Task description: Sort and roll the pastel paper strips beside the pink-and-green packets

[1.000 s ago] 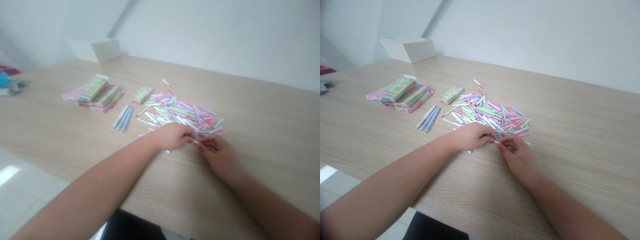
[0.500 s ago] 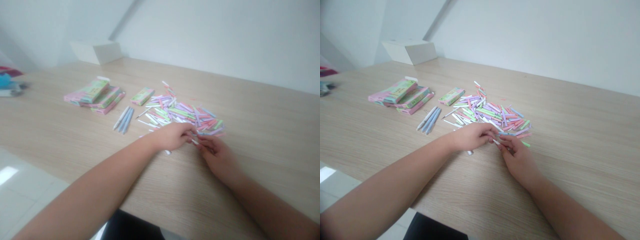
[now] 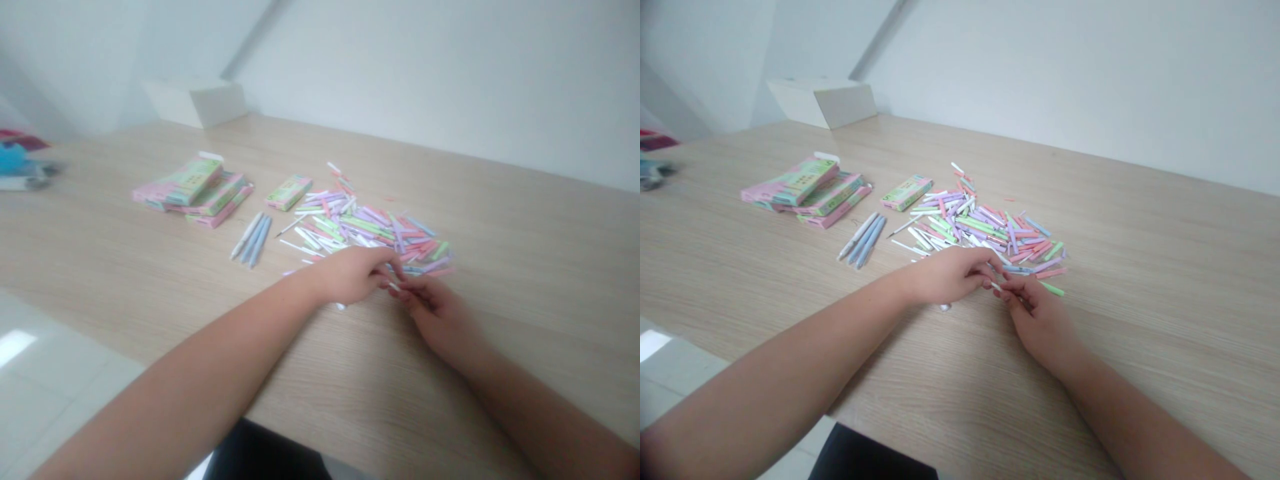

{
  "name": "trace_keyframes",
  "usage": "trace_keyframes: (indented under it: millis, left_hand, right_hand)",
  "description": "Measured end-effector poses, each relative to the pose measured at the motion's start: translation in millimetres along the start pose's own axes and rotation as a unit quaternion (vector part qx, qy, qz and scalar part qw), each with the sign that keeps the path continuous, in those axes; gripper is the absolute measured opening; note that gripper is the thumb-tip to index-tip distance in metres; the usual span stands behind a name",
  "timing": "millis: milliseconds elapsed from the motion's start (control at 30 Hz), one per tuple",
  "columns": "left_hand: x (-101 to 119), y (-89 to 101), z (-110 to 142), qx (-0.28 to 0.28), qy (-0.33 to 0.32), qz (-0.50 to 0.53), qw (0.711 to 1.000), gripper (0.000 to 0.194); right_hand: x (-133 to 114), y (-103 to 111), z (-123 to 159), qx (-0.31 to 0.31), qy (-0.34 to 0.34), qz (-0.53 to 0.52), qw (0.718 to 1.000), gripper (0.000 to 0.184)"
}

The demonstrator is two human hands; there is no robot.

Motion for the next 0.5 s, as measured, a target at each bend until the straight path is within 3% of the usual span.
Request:
trace_keyframes:
  millis: [500]
  left_hand:
    - [-1.0, -2.1, -0.8, 0.001, -0.002, 0.017, 1.0, 0.026]
  right_hand:
    - [6.1, -0.6, -0.1, 0.005, -0.016, -0.026, 1.0, 0.02]
Point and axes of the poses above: each hand's wrist, its own z-axis away from the middle knuckle, its own y-axis out of the back of the hand, x = y × z, the point moved 8 cm from there along -z, towards the middle knuckle, and after that the axes turned 3 degrees about x, right-handed, at the moved point
